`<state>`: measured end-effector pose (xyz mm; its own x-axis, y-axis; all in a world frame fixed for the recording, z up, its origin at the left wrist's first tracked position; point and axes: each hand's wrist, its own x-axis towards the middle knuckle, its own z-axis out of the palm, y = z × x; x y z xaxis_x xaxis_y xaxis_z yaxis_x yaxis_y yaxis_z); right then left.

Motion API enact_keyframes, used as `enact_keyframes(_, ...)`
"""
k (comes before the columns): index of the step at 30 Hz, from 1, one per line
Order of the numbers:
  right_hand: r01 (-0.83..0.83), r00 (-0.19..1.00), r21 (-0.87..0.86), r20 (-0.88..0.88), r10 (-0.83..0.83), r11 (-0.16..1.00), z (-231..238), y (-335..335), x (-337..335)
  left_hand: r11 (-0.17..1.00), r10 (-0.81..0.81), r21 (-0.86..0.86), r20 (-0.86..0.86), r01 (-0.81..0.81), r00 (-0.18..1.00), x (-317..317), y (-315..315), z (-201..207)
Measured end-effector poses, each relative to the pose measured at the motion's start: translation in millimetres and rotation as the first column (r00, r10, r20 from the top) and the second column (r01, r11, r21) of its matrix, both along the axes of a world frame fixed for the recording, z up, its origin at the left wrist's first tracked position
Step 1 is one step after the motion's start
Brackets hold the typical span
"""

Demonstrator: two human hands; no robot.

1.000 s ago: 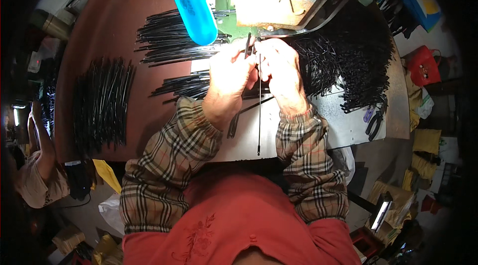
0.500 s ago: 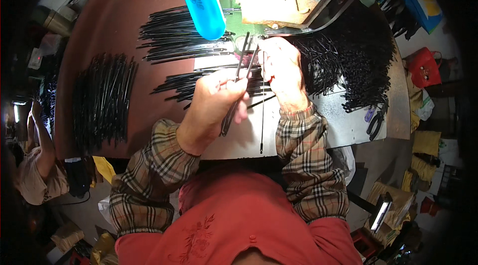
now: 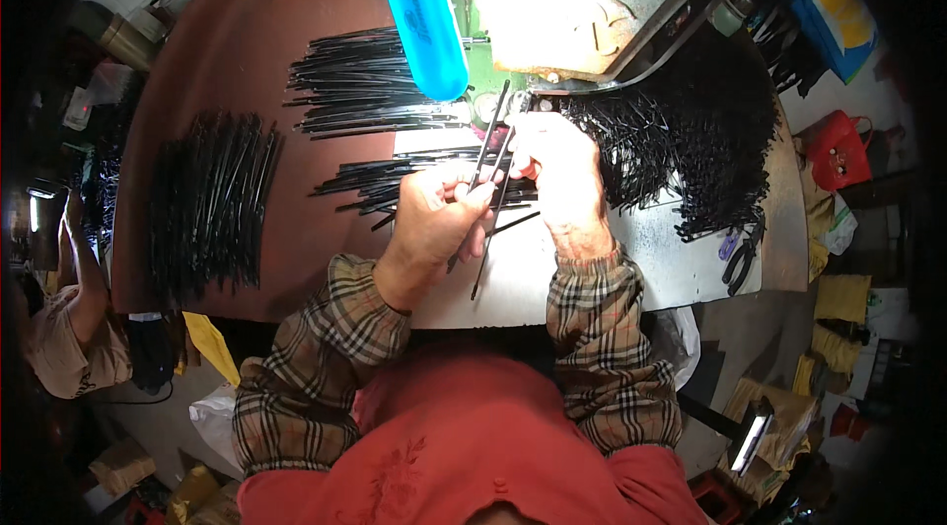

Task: The person processes black rods at a workbench, aligning the rods by hand, pressing them with a machine, and attaching components using pliers.

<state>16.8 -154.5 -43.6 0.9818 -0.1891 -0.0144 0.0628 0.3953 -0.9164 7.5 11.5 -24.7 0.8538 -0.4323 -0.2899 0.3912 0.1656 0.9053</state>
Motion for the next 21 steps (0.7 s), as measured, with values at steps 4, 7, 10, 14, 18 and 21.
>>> enact_keyframes(4, -0.02, 0.999, 0.06, 0.052, 0.017, 0.998, 5.2, -0.4, 4.2, 0.998, 0.05, -0.029, 0.02, -0.05, 0.999, 4.2, -8.3, 0.3)
enact_keyframes(7, -0.014, 0.996, 0.027, 0.091, 0.011, 1.0, 8.6, -0.5, 7.2, 0.991, 0.102, -0.085, 0.028, -0.1, 0.994, 7.1, -12.7, 0.2)
enact_keyframes(10, -0.006, 0.994, -0.033, 0.108, 0.009, 0.999, 10.2, -0.9, 8.7, 0.989, 0.107, -0.103, 0.033, -0.103, 0.994, 9.4, -13.2, 2.3)
enact_keyframes(14, 0.009, 0.996, -0.08, 0.09, -0.001, 0.997, 3.1, -2.9, 11.0, 0.981, 0.102, -0.172, 0.033, -0.095, 0.994, 9.3, -13.4, -3.4)
enact_keyframes(18, 0.003, 0.999, -0.172, 0.046, 0.005, 0.985, 6.9, -6.3, 10.6, 0.984, 0.03, -0.178, 0.012, -0.027, 0.999, 9.0, -10.4, 3.6)
enact_keyframes(21, -0.092, 0.986, -0.11, 0.127, 0.106, 0.99, 0.9, -14.8, 17.3, 0.95, 0.035, -0.302, -0.16, -0.083, 0.987, 5.9, -12.4, 8.1)
